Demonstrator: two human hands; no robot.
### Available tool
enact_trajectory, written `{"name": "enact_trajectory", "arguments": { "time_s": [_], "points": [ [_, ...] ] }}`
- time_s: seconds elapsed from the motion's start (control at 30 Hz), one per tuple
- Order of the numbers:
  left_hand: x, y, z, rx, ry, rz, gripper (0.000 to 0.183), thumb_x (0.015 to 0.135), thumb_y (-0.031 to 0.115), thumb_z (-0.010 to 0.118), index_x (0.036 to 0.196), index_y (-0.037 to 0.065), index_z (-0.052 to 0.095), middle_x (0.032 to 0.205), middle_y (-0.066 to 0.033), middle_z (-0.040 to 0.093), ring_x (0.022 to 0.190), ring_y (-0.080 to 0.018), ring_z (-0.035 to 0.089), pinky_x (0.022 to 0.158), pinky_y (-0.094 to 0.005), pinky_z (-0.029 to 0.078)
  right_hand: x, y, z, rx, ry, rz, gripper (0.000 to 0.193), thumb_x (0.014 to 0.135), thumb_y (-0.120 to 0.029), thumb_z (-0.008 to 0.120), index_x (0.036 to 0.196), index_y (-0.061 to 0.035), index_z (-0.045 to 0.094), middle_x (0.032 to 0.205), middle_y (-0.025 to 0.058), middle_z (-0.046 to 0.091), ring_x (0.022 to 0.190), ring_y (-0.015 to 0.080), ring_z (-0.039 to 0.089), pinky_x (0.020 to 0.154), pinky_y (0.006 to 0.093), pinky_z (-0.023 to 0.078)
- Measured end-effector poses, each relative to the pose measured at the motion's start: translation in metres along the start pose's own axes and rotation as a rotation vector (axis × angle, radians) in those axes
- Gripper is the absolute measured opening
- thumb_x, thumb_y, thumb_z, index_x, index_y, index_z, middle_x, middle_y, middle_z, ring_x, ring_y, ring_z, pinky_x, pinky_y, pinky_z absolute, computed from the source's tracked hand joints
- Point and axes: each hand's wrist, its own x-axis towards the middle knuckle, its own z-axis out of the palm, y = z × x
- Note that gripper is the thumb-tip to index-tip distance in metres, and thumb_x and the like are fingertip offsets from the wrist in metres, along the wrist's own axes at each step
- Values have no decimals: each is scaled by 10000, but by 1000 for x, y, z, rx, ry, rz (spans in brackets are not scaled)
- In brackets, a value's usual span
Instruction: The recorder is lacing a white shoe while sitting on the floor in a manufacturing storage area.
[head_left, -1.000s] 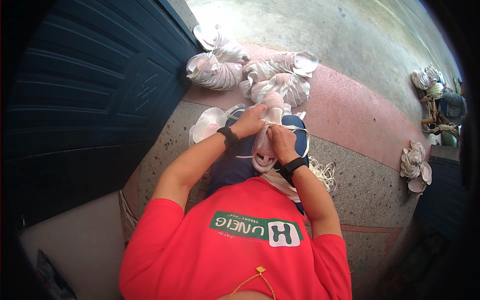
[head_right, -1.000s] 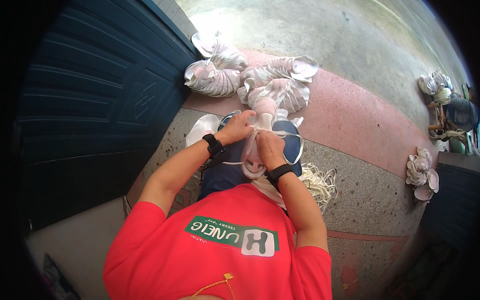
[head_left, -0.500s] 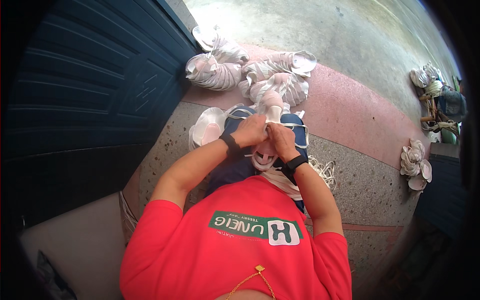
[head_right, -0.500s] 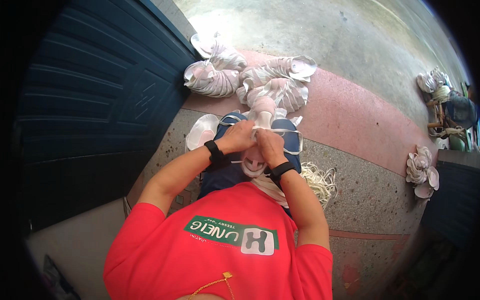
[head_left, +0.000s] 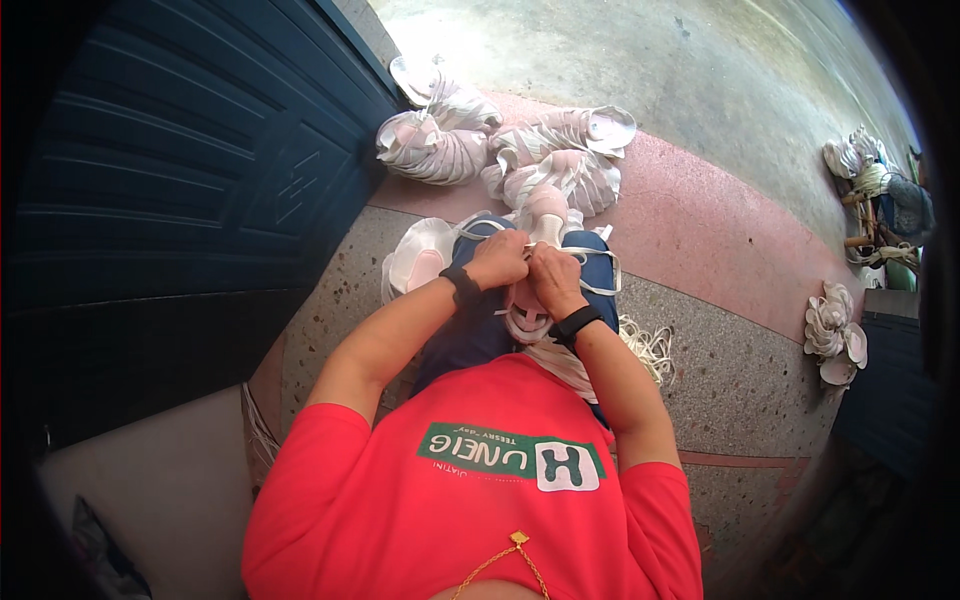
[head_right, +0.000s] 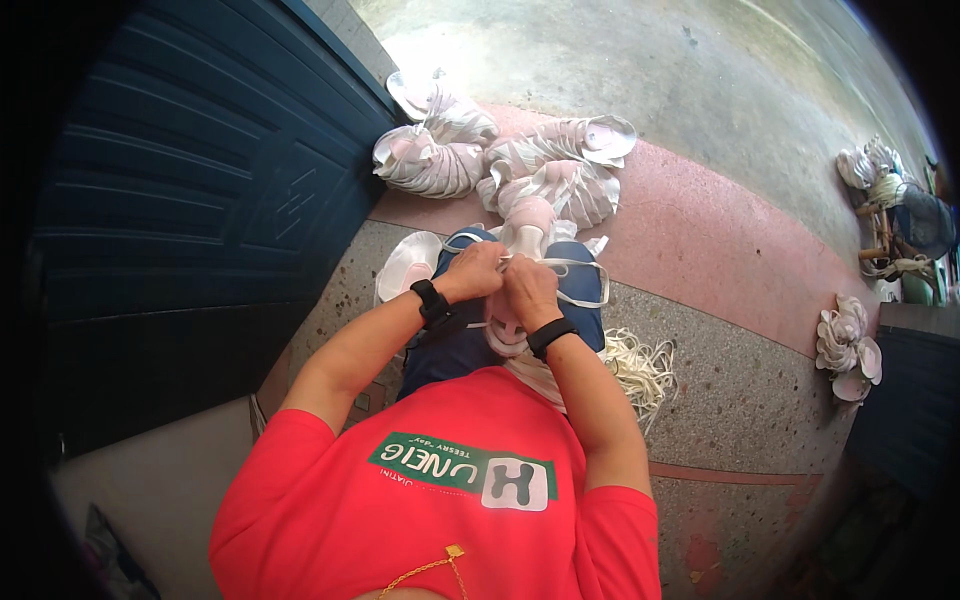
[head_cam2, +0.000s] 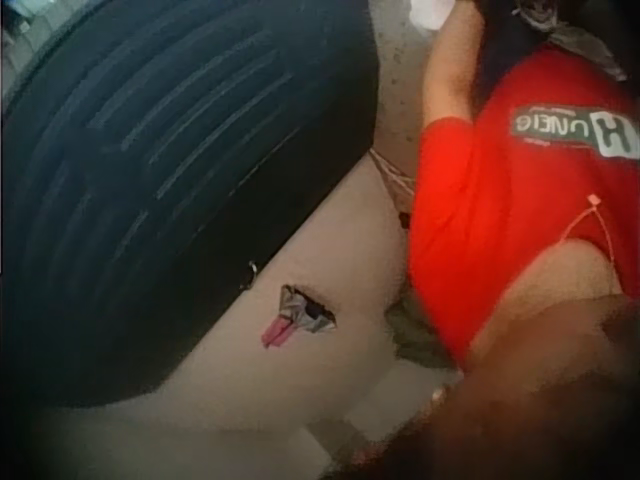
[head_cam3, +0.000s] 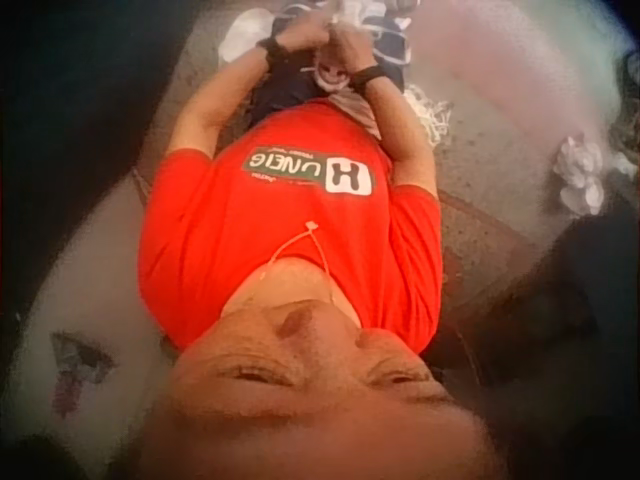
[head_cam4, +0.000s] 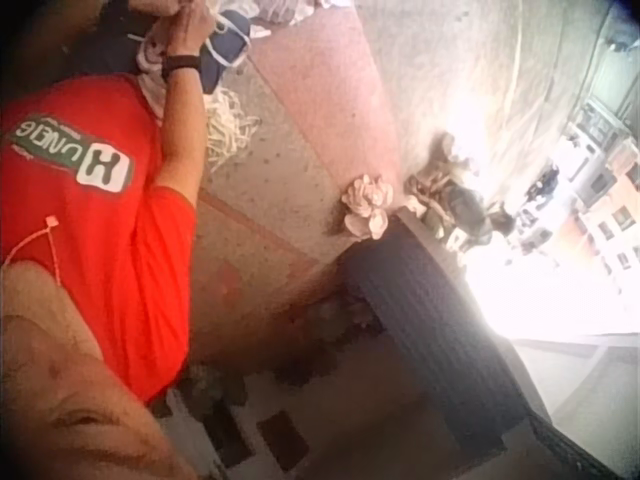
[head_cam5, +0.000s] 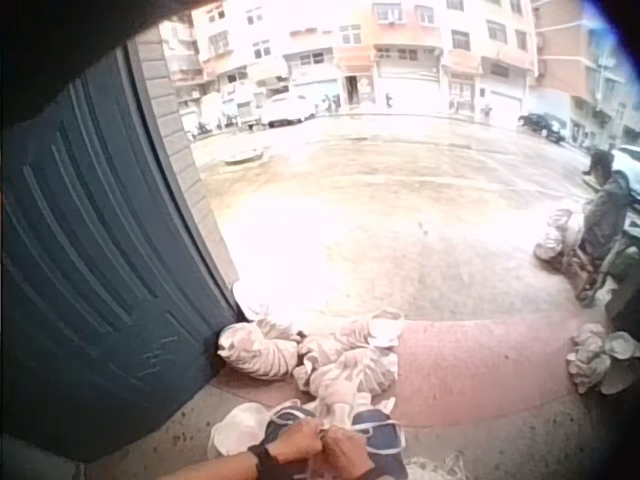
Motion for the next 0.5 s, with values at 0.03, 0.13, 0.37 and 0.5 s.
{"name": "enact_trajectory", "arguments": {
  "time_s": [0.03, 0.13, 0.37, 0.5],
  "points": [
    [0, -2, -1, -60, -12, 42, 412, 833, 235, 713, 1160, -11, 678, 985, -235, 715, 929, -387, 699, 818, -451, 541, -1, 2, -4, -7, -40, -27, 125, 905, -146, 595, 879, -45, 663, 800, 142, 710, 739, 334, 733, 633, 434, 581],
    [5, -10, -13, -339, -85, 48, 446, 861, 238, 728, 1211, -28, 657, 928, -181, 717, 853, -260, 710, 745, -374, 547, -11, 9, -36, 88, -382, -60, 170, 916, -159, 588, 894, -15, 677, 820, 179, 709, 768, 353, 731, 635, 444, 581],
    [-4, 0, -36, -76, 194, 189, 318, 943, 137, 641, 1240, 26, 663, 978, -138, 702, 859, -236, 644, 810, -364, 535, -72, 27, -139, 1152, -541, 250, 186, 1000, -211, 539, 867, -87, 576, 710, -14, 488, 602, 80, 444, 522, 268, 369],
    [-15, 72, -44, -38, 155, 711, 310, 943, 145, 669, 1240, 56, 683, 1086, -166, 696, 1084, -307, 598, 963, -418, 470, -55, 46, -161, 1306, -498, 404, 193, 1023, -234, 545, 862, -127, 534, 702, -74, 437, 578, 36, 376, 493, 221, 289]
  ]
}}
